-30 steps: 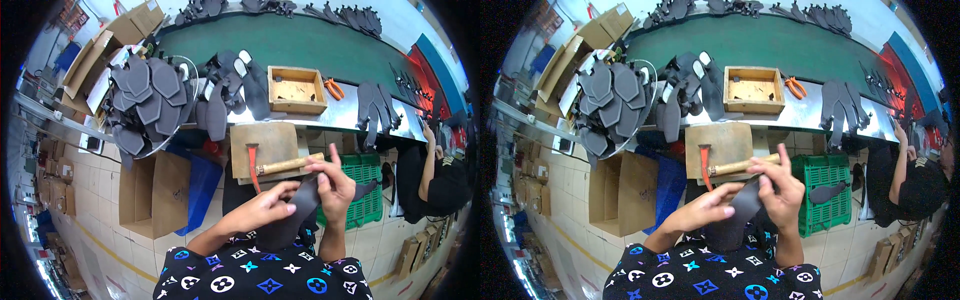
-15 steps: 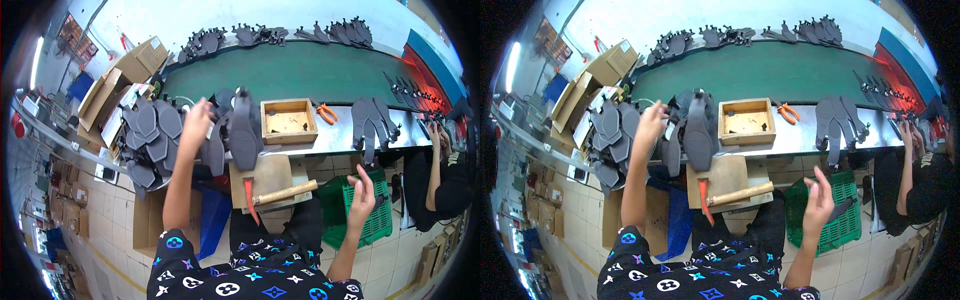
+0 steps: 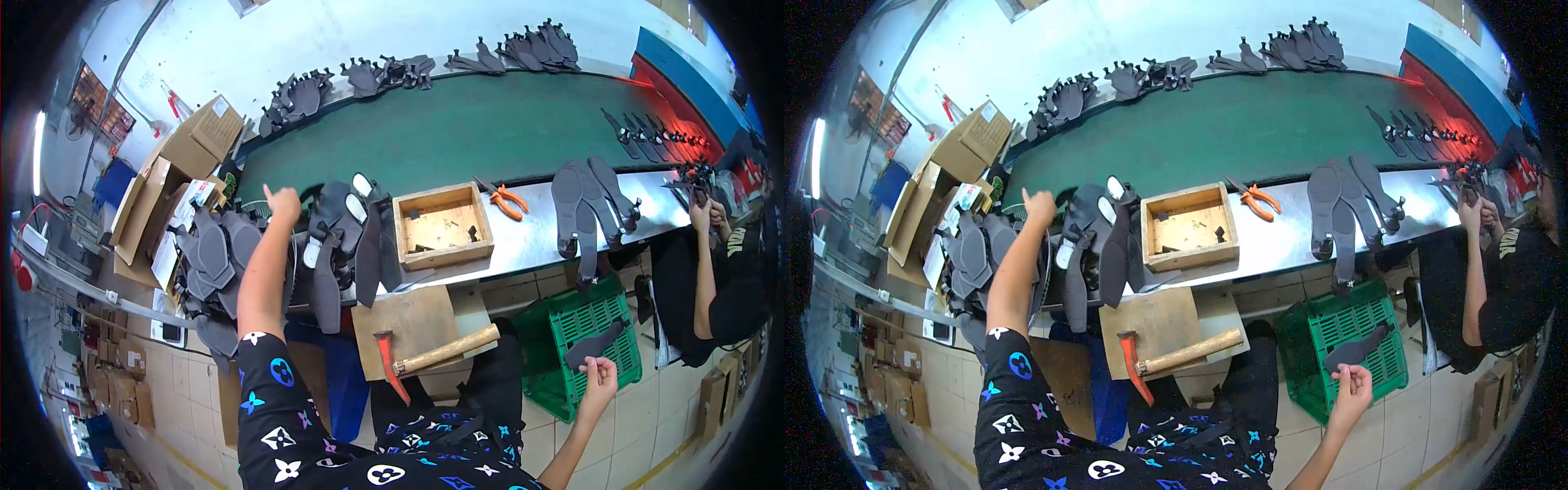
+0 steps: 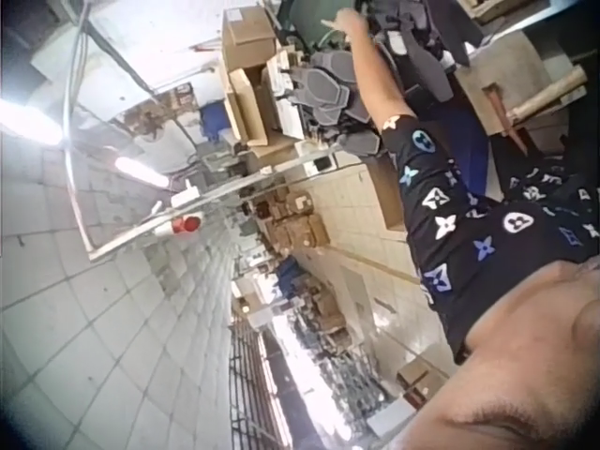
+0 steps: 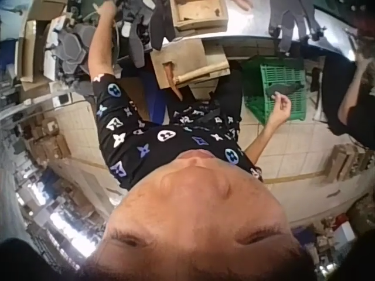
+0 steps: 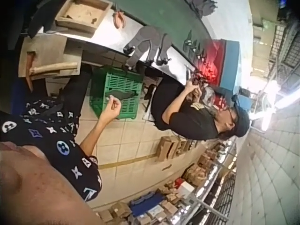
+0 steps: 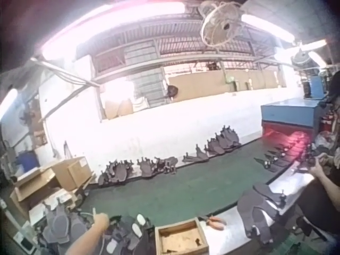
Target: Using a hammer and manual dexterity to assemble and shape shoe components at a manufacturing workbench.
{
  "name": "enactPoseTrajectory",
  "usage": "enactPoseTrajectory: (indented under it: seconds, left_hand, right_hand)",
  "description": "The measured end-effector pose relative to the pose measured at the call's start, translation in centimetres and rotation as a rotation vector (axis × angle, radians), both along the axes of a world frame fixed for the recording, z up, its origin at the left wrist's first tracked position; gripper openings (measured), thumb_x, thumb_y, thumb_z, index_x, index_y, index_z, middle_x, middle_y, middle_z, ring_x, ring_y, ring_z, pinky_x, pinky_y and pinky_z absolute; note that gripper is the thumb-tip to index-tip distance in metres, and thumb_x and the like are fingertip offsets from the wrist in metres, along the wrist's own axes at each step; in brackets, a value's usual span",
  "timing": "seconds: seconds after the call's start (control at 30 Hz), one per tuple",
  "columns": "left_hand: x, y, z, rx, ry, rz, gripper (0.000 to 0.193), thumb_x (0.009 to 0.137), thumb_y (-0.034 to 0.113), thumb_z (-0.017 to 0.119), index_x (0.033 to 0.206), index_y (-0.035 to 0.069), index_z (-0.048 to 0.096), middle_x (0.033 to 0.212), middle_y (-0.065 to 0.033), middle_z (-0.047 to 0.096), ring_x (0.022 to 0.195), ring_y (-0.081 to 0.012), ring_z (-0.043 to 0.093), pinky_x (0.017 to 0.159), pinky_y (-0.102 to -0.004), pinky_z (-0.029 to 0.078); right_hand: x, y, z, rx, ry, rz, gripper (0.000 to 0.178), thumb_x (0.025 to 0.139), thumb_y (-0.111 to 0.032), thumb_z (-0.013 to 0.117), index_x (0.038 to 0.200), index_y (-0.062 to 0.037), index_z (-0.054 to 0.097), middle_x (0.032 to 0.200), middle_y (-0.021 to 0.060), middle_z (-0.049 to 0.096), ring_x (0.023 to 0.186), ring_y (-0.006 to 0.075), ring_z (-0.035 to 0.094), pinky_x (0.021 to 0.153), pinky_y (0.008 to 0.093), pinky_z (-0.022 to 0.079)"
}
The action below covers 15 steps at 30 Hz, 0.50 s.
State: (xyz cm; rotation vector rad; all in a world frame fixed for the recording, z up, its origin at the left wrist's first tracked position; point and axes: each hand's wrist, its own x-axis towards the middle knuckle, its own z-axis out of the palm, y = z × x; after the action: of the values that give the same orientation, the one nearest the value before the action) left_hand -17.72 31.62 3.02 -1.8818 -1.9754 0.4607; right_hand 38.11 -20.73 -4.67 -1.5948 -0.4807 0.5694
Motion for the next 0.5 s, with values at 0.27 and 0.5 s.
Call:
enactPoseTrajectory:
  seconds: [0.27,0.5]
  left_hand:
    - [-3.2,-0.6,9.5,0.638,0.101,-0.557,0.014,0.085,0.011,0.059,0.096,0.011,0.068,0.097,-0.0027,0.067,0.103,-0.022,0.063,0.082,-0.0394,0.053]
    - [1.9,-8.0,15.5,0.715,0.006,-0.713,0.017,0.087,0.01,0.063,0.102,0.013,0.07,0.097,-0.0058,0.065,0.098,-0.0242,0.061,0.081,-0.0414,0.047]
  right_hand:
    - [-1.8,4.6,2.5,0.04,-0.029,0.18,0.008,0.098,-0.004,0.06,0.101,0.0001,0.055,0.096,0.0079,0.067,0.081,0.011,0.064,0.077,0.0239,0.052]
    - [-3.7,3.3,1.9,0.049,-0.025,0.24,0.008,0.098,-0.003,0.06,0.102,0.0003,0.054,0.096,0.0101,0.067,0.082,0.0123,0.065,0.077,0.0252,0.053]
